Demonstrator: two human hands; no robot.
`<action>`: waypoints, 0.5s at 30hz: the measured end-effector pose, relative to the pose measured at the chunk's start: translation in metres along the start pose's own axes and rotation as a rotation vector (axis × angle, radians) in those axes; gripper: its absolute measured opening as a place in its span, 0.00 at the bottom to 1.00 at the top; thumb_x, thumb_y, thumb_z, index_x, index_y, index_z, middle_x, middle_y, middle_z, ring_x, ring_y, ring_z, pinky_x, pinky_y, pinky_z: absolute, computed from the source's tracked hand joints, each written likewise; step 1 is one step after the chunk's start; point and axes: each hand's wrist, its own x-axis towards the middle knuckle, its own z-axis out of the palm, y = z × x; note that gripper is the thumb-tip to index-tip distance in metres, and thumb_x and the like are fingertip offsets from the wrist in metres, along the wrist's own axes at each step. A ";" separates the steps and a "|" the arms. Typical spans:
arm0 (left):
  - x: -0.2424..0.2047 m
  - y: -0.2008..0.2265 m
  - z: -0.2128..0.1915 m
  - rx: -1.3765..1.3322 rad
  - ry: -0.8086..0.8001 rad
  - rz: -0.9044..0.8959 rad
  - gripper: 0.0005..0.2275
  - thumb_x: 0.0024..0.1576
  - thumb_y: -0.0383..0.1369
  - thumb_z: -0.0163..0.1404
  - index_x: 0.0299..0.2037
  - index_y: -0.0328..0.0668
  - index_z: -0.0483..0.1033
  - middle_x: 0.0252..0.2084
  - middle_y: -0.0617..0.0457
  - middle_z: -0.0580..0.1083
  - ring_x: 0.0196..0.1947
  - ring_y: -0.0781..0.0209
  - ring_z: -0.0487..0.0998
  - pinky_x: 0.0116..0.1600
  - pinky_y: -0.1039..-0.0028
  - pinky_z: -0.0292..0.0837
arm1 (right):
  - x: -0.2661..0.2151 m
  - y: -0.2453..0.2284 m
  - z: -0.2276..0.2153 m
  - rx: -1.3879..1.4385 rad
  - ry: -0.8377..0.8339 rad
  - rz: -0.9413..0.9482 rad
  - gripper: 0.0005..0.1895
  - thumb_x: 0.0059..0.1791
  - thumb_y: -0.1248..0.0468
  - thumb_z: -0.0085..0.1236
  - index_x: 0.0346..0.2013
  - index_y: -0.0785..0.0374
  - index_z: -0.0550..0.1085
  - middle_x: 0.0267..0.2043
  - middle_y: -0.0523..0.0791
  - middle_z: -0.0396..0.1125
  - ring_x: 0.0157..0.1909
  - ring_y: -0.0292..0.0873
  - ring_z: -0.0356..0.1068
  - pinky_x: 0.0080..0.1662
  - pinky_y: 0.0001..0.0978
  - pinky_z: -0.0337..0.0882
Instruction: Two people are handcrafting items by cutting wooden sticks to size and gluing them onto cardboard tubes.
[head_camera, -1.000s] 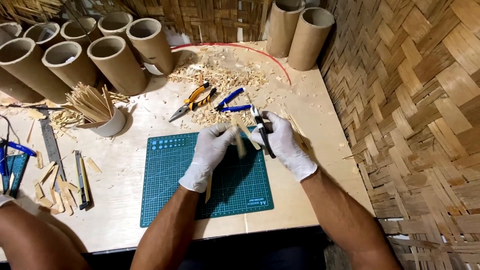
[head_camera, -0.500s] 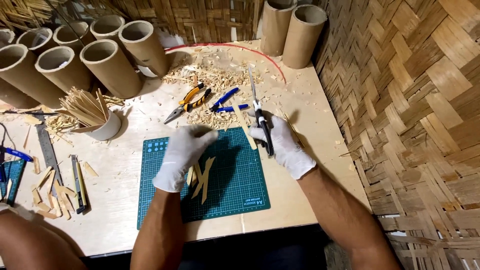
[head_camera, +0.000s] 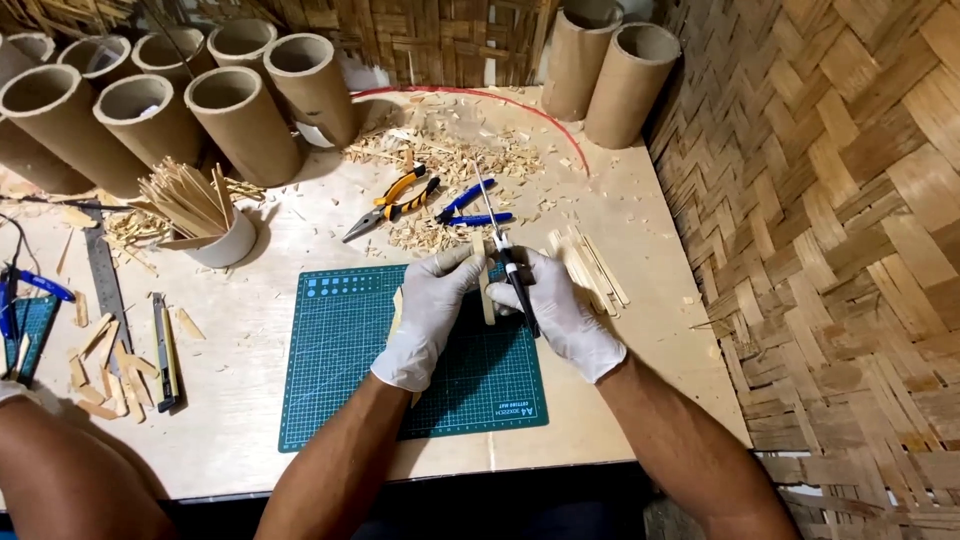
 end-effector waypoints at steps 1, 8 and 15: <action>-0.001 0.004 -0.001 -0.004 0.005 -0.001 0.12 0.52 0.33 0.66 0.46 0.45 0.86 0.29 0.53 0.80 0.29 0.71 0.76 0.38 0.82 0.77 | -0.003 -0.005 0.002 -0.004 -0.004 0.003 0.26 0.39 0.70 0.73 0.50 0.64 0.76 0.27 0.47 0.72 0.26 0.39 0.75 0.30 0.26 0.79; 0.005 0.015 -0.017 -0.057 0.100 0.095 0.10 0.54 0.31 0.62 0.45 0.43 0.85 0.28 0.52 0.81 0.24 0.73 0.73 0.31 0.83 0.73 | -0.014 -0.019 0.004 -0.090 -0.118 0.029 0.23 0.43 0.66 0.71 0.51 0.68 0.76 0.22 0.51 0.70 0.22 0.41 0.75 0.26 0.28 0.79; 0.018 -0.004 -0.020 -0.244 0.068 0.184 0.11 0.61 0.26 0.52 0.52 0.29 0.78 0.28 0.44 0.78 0.21 0.63 0.75 0.26 0.77 0.72 | -0.007 -0.014 -0.001 -0.165 -0.070 -0.035 0.21 0.46 0.65 0.70 0.53 0.68 0.77 0.22 0.52 0.71 0.22 0.40 0.74 0.28 0.28 0.78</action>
